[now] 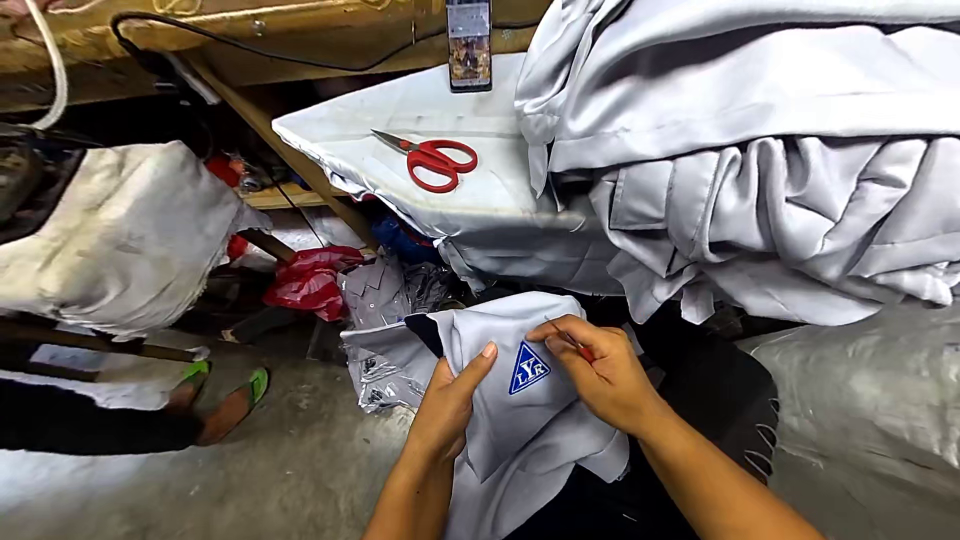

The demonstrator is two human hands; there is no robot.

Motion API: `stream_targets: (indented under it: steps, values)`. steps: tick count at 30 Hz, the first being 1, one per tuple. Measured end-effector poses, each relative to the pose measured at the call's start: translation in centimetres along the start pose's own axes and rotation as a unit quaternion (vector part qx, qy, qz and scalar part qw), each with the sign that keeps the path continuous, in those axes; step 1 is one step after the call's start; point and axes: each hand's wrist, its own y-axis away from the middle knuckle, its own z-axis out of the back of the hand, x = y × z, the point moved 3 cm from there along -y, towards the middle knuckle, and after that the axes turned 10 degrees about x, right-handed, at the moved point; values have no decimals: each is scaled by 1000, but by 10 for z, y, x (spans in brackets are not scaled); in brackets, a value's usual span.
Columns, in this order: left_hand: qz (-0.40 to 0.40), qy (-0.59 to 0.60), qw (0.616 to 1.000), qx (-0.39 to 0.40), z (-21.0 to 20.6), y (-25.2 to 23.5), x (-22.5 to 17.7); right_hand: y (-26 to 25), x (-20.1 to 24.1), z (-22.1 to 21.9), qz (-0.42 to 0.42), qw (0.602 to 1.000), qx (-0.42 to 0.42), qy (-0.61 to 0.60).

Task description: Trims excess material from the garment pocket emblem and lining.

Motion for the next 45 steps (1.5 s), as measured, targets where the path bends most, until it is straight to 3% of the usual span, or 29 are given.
stream_targets:
  steps: [3, 7, 11, 17, 27, 45]
  values:
    - [1, 29, 1000, -8, 4, 2, 2, -5, -1, 3, -6, 998, -3, 58]
    - [-12, 19, 1000, -1, 6, 3, 5, -1, 6, 16, 8, 989, 73, 127]
    - [-2, 15, 1000, -12, 2, 0, 5, 4, 8, 25, 34, 979, 84, 183]
    - [18, 35, 999, -11, 2, 0, 5, 7, 0, 28, 77, 989, 29, 122]
    - [44, 65, 997, 1, 4, 1, 5, 4, -4, 28, 135, 984, 29, 114]
    - [41, 73, 996, 19, 7, 1, 8, 3, -11, 25, 131, 989, 51, 37]
